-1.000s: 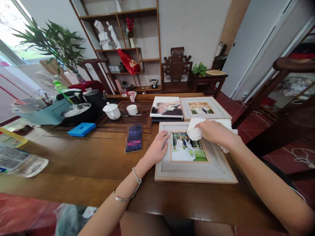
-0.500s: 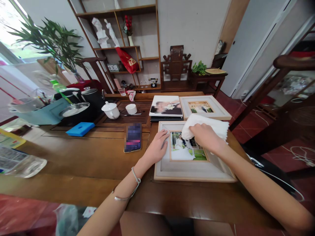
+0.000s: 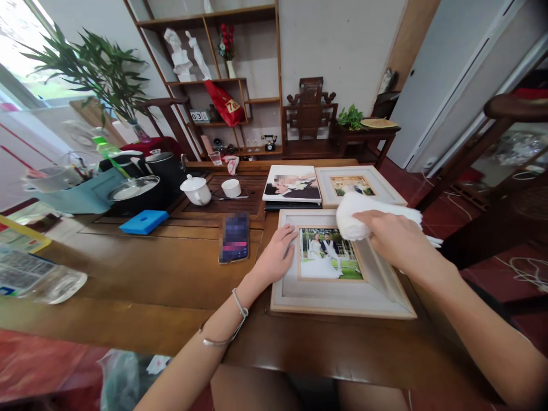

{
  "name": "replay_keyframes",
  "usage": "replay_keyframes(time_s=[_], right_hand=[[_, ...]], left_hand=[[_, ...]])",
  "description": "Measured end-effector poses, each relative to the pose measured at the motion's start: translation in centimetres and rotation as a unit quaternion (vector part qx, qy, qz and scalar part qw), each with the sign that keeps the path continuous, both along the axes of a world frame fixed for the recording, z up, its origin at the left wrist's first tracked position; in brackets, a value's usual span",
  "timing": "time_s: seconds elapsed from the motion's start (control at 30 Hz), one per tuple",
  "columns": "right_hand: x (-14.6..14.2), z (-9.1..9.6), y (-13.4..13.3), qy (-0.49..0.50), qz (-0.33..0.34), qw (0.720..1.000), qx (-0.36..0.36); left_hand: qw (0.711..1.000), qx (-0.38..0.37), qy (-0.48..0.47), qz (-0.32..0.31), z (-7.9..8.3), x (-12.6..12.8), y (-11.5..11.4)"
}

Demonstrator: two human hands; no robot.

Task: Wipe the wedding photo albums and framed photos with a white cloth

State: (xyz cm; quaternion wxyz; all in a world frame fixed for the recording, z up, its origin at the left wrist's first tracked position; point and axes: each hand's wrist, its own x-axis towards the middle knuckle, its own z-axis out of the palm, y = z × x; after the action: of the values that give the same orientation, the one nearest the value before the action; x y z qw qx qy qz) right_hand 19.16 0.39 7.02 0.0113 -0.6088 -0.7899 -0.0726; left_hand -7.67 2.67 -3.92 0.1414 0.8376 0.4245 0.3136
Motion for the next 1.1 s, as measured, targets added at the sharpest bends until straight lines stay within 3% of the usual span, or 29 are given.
replay_keyframes(time_s=[0.07,0.2,0.27,0.43,0.53,0.6,0.77,0.87,0.97,1.1], right_hand=[[0.4,-1.4,0.5,-0.021,-0.016,0.999,0.030],[-0.2,-4.5,1.1,-0.056,0.037,0.997,0.035],[-1.0,-5.1,0.7,-0.069,0.059,0.995,0.041],[-2.7,-3.1,-2.7,-0.025,0.098,0.993,-0.066],[-2.6,-1.4,-4.9,0.038,0.156,0.978,-0.136],[-2.2,-0.7,-5.2,0.060,0.149,0.975,-0.150],[-1.3,-1.0,-2.1,0.039,-0.015,0.998,-0.046],[-0.8,-2.1,0.1,0.025,-0.056,0.998,0.035],[-0.7,-3.7,1.5,0.008,-0.013,0.998,0.056],[-1.6,-4.9,1.6,0.004,0.089,0.996,0.023]], left_hand=[[1.000,-0.009,0.002,0.002,0.1,0.0,0.0],[1.000,-0.019,0.007,0.011,0.1,0.0,0.0],[1.000,-0.011,0.010,0.011,0.0,0.0,0.1],[1.000,-0.001,0.008,0.005,-0.2,-0.1,0.2],[1.000,-0.001,0.005,0.006,-0.1,-0.1,0.1],[1.000,-0.004,0.007,0.006,0.0,-0.1,0.1],[1.000,-0.004,0.004,0.007,0.0,-0.1,0.1],[1.000,-0.005,-0.001,0.003,0.0,-0.1,0.1],[1.000,-0.007,0.000,0.006,0.0,-0.1,0.1],[1.000,-0.004,0.001,0.007,-0.1,-0.1,0.2]])
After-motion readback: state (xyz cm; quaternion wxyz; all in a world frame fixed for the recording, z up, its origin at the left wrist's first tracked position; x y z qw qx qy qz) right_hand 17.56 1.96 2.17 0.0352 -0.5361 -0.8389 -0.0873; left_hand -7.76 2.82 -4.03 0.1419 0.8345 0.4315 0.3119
